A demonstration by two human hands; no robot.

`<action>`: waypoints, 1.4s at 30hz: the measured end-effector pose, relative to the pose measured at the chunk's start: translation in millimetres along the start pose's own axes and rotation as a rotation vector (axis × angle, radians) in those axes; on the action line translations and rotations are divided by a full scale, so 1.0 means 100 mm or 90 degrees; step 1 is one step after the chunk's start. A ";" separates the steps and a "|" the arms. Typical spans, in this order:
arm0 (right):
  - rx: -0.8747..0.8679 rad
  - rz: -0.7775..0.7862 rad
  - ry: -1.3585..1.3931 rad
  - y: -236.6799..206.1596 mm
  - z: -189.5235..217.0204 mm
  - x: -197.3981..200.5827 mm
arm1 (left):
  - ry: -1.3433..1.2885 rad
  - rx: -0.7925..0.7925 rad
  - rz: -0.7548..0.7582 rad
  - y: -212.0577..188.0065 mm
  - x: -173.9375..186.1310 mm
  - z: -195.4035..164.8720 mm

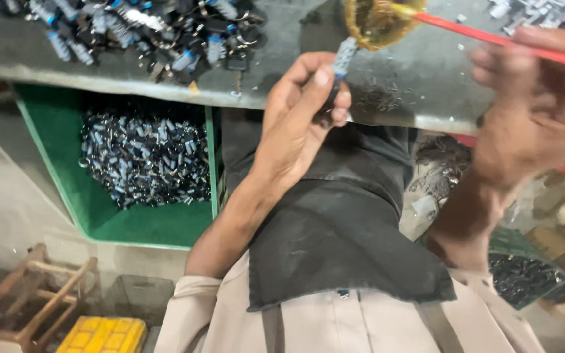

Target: The person picks small connector housings one at a time from a bin, inserts metal contact pins into each housing by hand, and briefly dips the assembled connector into a bowl of flux or grease on the bench before setting it on the table with finished units.

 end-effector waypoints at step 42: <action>0.192 0.417 -0.411 -0.48 0.31 -1.61 | 1.343 -0.365 -0.362 -0.14 0.32 -1.06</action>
Point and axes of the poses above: each hand's wrist, its own y-axis towards the middle knuckle, its own x-axis out of the back of the hand, z = x × y, the point moved 4 cm from there along y, towards the middle knuckle, and after that the axes turned 2 degrees about -x, right-handed, at the moved point
